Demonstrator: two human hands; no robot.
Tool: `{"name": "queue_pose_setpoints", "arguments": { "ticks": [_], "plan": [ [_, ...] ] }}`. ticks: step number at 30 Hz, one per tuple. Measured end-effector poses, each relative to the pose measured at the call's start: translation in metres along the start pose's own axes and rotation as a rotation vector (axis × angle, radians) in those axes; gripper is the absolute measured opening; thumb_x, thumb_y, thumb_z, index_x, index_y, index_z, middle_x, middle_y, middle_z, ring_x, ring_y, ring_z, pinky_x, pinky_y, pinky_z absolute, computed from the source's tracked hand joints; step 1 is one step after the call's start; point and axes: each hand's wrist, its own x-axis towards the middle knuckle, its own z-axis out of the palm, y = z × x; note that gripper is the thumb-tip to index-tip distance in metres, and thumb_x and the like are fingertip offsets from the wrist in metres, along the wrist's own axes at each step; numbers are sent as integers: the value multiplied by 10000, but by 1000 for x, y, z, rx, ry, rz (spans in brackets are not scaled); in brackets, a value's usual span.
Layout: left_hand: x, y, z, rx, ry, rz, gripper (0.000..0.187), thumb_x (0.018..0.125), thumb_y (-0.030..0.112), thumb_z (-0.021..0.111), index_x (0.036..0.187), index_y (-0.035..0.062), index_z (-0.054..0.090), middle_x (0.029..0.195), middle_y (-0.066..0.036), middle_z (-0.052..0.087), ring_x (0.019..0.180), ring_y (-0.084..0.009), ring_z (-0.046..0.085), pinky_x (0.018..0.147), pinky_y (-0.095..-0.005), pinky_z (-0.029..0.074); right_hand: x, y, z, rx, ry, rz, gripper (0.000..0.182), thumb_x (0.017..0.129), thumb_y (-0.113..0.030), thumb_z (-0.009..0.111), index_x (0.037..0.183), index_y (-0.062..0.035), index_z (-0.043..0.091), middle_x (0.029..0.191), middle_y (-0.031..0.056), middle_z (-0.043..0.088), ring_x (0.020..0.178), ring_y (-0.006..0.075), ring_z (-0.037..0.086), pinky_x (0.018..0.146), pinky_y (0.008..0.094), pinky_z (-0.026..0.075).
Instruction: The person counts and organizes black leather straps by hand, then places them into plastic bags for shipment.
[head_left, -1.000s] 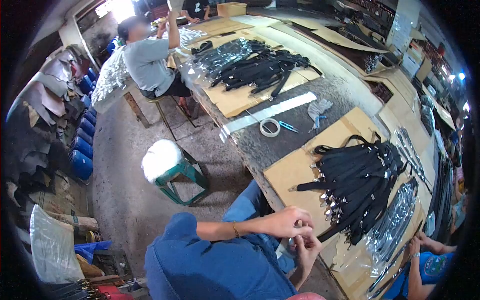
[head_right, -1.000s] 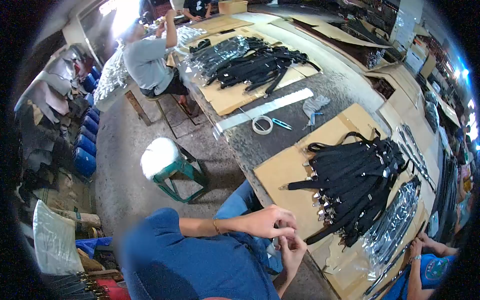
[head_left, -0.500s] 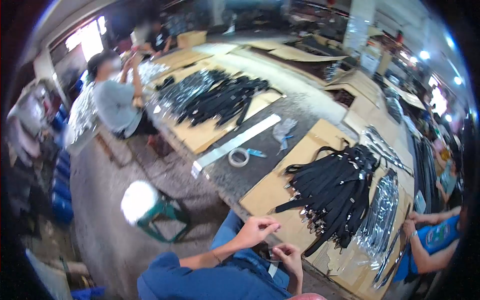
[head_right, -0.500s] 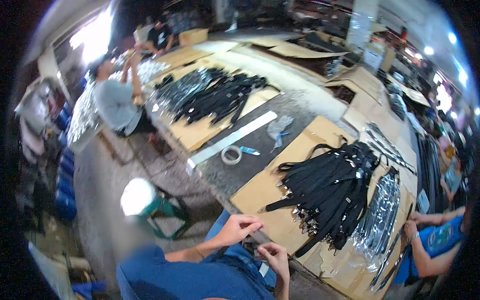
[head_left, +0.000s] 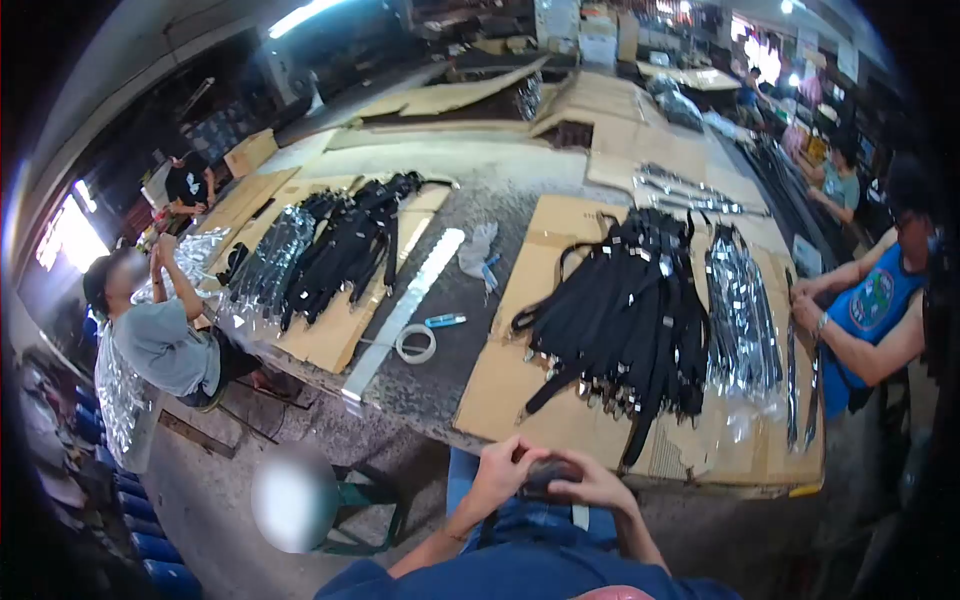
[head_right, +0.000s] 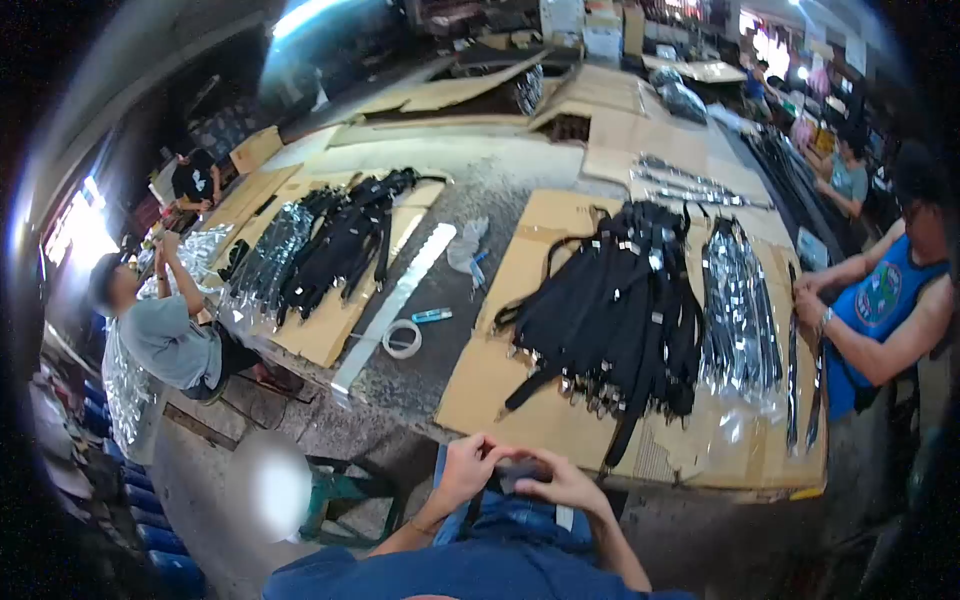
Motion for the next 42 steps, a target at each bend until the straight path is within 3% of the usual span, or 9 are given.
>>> {"name": "queue_pose_setpoints", "arguments": {
  "ticks": [4,7,11,15,20,25,29,36,42],
  "plan": [
    [-5,-15,12,-30,26,11,342,751,84,755,613,58,443,592,-14,531,596,-42,434,514,-214,390,11,-9,13,-368,248,-119,215,858,-139,660,999,23,647,862,54,672,821,109,605,755,281,502],
    [-7,-22,12,-383,-19,-92,313,749,194,791,804,38,526,733,-1,553,685,-58,498,596,-225,431,7,-15,22,-190,309,-24,143,867,-111,646,895,29,653,801,38,662,752,80,589,689,249,486],
    [-12,-32,5,-592,-275,-179,647,742,155,788,1275,-14,461,1184,-102,545,1080,-165,536,886,-295,452,10,12,26,-68,505,-55,137,883,-103,625,919,26,651,794,31,661,741,87,601,679,238,487],
    [-18,-47,17,-692,-284,-145,619,788,95,739,1312,-30,433,1262,-124,505,1121,-190,521,915,-303,452,22,33,28,72,553,-133,152,888,-116,625,929,27,656,800,49,671,744,105,624,701,253,509],
    [-5,-61,22,-580,184,-359,150,860,67,656,943,-58,665,890,-86,673,813,-117,605,766,-244,475,41,35,1,-75,426,-79,251,857,-106,654,1057,40,613,987,92,659,913,141,612,805,290,505],
    [10,-76,7,-440,260,-364,129,824,46,686,905,-55,685,809,-81,679,730,-115,610,716,-233,481,109,28,-28,-766,796,248,430,795,-332,703,960,57,624,771,131,685,688,187,648,624,347,491],
    [15,-80,2,-417,225,-323,147,790,84,729,869,-38,711,776,-49,683,694,-73,591,665,-214,477,137,49,-34,-732,804,166,478,753,-375,734,918,60,622,757,124,671,676,199,633,608,377,469],
    [14,-81,11,-318,110,-345,180,835,133,701,902,-34,693,793,-50,680,706,-74,594,666,-211,475,118,64,-34,147,632,-230,277,854,-91,658,1094,23,579,1003,44,611,907,121,575,849,253,441],
    [30,-92,35,-555,151,-383,197,863,160,678,921,-29,683,741,-13,633,635,-60,536,588,-206,431,92,60,-39,552,551,-190,350,825,-41,666,1136,9,514,963,86,602,827,141,586,736,305,492]
  ]
}}
